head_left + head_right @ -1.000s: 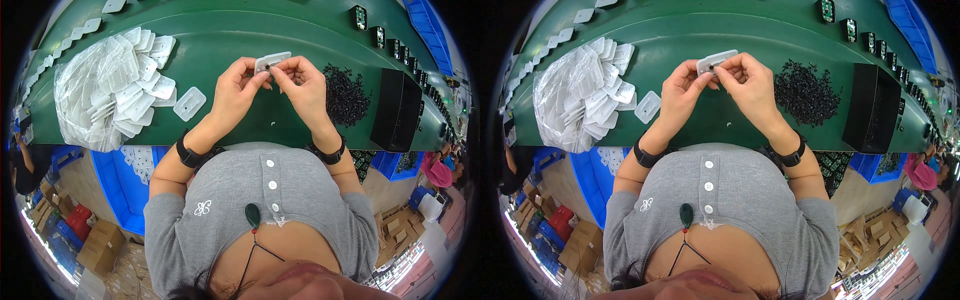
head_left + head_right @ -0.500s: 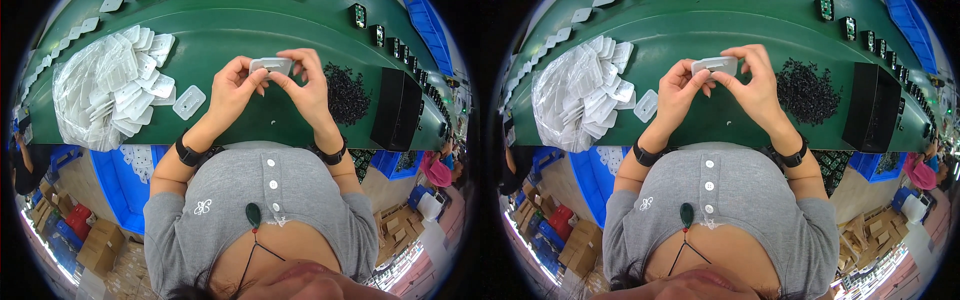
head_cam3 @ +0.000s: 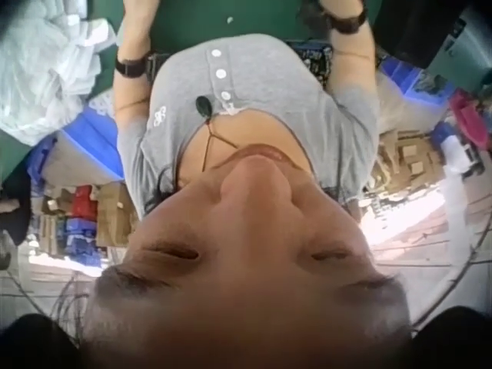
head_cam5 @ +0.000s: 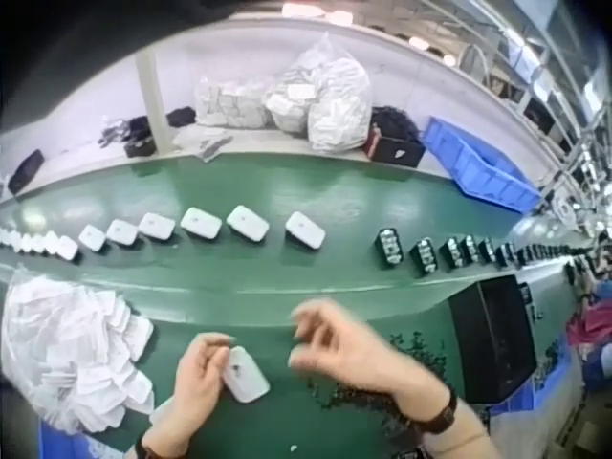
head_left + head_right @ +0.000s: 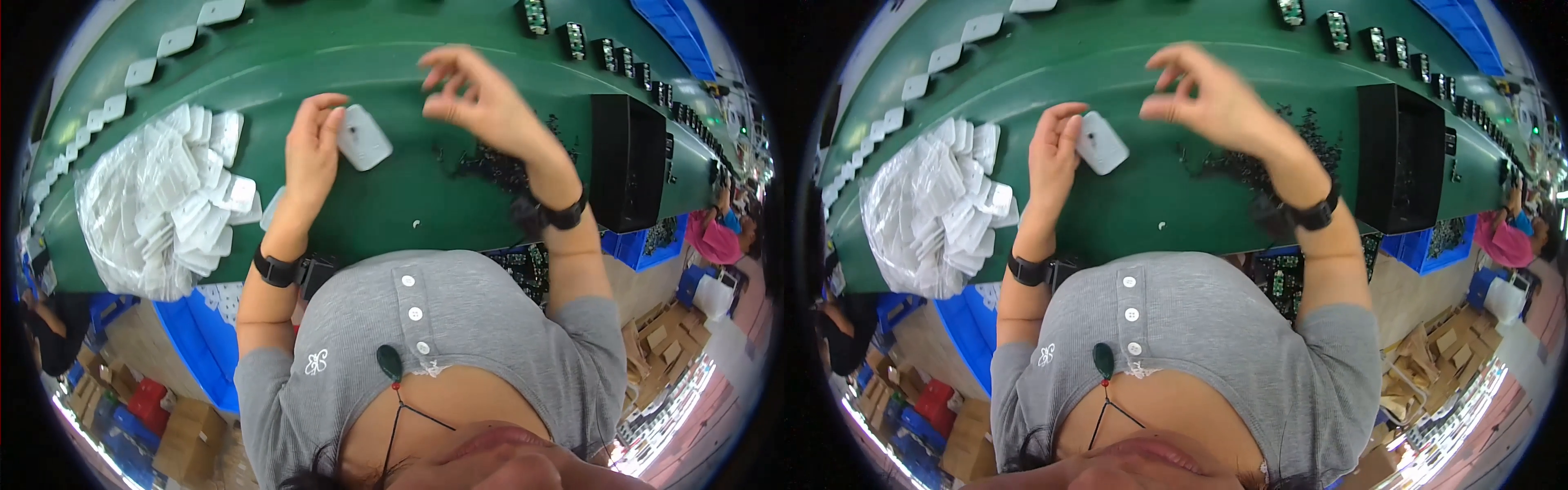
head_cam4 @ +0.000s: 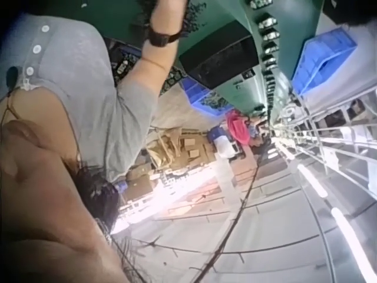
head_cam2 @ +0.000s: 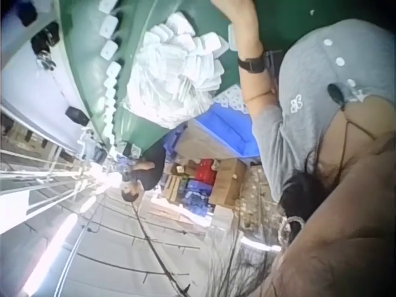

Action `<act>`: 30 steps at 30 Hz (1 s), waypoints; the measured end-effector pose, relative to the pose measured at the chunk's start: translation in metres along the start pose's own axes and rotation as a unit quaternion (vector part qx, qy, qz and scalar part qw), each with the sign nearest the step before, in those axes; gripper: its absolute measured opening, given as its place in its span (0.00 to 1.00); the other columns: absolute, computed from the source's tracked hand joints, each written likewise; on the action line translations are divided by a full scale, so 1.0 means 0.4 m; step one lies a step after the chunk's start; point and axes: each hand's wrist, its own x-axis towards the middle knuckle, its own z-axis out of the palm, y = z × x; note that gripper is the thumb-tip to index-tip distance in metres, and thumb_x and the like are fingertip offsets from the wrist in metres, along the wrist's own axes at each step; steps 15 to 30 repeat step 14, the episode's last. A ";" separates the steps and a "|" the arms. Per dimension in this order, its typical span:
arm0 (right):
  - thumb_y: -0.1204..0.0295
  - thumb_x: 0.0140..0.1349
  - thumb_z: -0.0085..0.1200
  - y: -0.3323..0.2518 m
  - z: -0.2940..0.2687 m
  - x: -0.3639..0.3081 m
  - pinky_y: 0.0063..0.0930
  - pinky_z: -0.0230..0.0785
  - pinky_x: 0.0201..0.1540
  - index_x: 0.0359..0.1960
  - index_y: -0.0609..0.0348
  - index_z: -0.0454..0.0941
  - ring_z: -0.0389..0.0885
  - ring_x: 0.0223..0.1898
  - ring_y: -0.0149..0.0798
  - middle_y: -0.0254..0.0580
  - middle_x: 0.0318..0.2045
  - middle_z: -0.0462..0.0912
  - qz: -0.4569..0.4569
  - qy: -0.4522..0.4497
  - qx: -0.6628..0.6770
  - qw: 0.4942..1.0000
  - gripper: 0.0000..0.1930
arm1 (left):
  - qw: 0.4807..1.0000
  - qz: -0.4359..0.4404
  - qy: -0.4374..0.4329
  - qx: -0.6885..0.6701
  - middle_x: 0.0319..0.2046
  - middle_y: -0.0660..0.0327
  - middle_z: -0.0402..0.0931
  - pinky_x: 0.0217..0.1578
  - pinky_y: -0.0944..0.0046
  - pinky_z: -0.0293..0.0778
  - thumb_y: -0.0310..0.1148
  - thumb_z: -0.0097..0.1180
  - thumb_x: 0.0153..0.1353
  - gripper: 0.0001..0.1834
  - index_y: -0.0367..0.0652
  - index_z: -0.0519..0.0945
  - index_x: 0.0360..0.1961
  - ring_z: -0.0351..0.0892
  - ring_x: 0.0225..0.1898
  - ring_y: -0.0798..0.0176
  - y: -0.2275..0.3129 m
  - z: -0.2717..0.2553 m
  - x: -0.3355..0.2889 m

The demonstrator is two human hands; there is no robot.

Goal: The person picks up a white plastic plate and a black rubber piece, fits the rubber piece into the plate, and then presses the assembled unit onto a black electronic housing before placing it on the conveyor belt.

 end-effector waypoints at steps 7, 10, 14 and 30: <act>0.56 0.55 0.66 0.172 -0.303 0.230 0.51 0.69 0.54 0.64 0.53 0.63 0.69 0.59 0.50 0.45 0.64 0.64 0.205 0.258 -0.547 0.770 0.37 | 0.920 0.241 0.025 0.308 0.40 0.52 0.72 0.43 0.52 0.70 0.38 0.58 0.63 0.12 0.41 0.78 0.41 0.71 0.42 0.47 -0.032 -0.023 0.086; 0.55 0.53 0.66 0.330 -0.363 0.244 0.35 0.72 0.48 0.59 0.55 0.70 0.79 0.46 0.43 0.45 0.45 0.78 0.279 0.135 -0.520 0.796 0.33 | 0.846 0.293 0.111 0.432 0.43 0.51 0.70 0.44 0.50 0.69 0.46 0.63 0.57 0.23 0.40 0.77 0.46 0.70 0.43 0.46 0.013 -0.006 0.052; 0.56 0.53 0.68 0.245 -0.195 0.181 0.47 0.69 0.56 0.66 0.50 0.63 0.78 0.53 0.54 0.54 0.53 0.76 0.013 0.147 -0.065 0.987 0.40 | 0.856 0.212 0.067 0.467 0.47 0.50 0.69 0.48 0.49 0.68 0.55 0.67 0.49 0.37 0.42 0.74 0.55 0.70 0.48 0.46 -0.014 -0.015 -0.019; 0.56 0.53 0.68 0.245 -0.195 0.181 0.47 0.69 0.56 0.66 0.50 0.63 0.78 0.53 0.54 0.54 0.53 0.76 0.013 0.147 -0.065 0.987 0.40 | 0.856 0.212 0.067 0.467 0.47 0.50 0.69 0.48 0.49 0.68 0.55 0.67 0.49 0.37 0.42 0.74 0.55 0.70 0.48 0.46 -0.014 -0.015 -0.019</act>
